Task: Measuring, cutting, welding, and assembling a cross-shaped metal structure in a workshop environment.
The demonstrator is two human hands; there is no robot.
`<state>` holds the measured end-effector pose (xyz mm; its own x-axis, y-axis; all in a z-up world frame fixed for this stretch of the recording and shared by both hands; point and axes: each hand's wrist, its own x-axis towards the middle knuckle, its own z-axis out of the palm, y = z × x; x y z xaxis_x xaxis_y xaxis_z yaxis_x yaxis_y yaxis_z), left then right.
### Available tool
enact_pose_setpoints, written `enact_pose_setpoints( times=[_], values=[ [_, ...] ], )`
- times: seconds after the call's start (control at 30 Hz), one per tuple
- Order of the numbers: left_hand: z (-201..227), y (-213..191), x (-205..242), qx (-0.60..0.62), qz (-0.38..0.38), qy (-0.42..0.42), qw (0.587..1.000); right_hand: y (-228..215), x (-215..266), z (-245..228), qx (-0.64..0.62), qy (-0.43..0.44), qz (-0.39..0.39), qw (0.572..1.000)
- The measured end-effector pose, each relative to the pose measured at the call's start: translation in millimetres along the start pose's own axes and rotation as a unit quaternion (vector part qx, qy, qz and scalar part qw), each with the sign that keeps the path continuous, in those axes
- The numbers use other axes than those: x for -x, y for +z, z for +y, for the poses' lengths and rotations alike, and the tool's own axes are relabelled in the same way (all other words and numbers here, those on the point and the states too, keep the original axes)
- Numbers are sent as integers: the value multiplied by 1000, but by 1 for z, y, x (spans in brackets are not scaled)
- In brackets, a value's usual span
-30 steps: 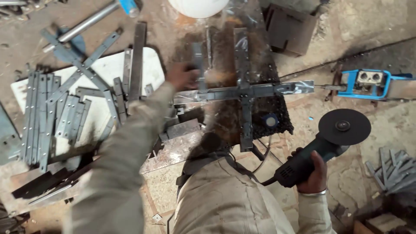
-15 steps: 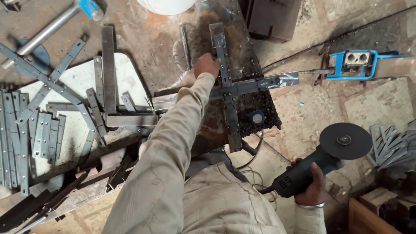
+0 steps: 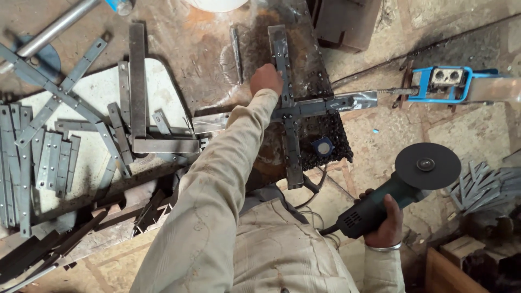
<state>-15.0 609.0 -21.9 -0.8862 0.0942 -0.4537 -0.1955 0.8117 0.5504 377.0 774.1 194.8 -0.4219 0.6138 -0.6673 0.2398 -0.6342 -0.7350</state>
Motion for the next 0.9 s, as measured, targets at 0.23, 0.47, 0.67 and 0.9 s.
enact_pose_setpoints(
  times=[0.23,0.47,0.67,0.9],
  values=[
    [-3,-6,-2,20,-43,-40,998,9,9,-12,31,-22,-26,999],
    [-39,-94,18,62,-5,-6,998,-40,-14,-2,19,44,-71,996],
    [-185,-204,28,-3,137,-62,989,-83,-63,24,30,77,-150,985],
    [-280,-362,59,-22,2,-93,995,-85,-106,38,91,95,-185,974]
  ],
)
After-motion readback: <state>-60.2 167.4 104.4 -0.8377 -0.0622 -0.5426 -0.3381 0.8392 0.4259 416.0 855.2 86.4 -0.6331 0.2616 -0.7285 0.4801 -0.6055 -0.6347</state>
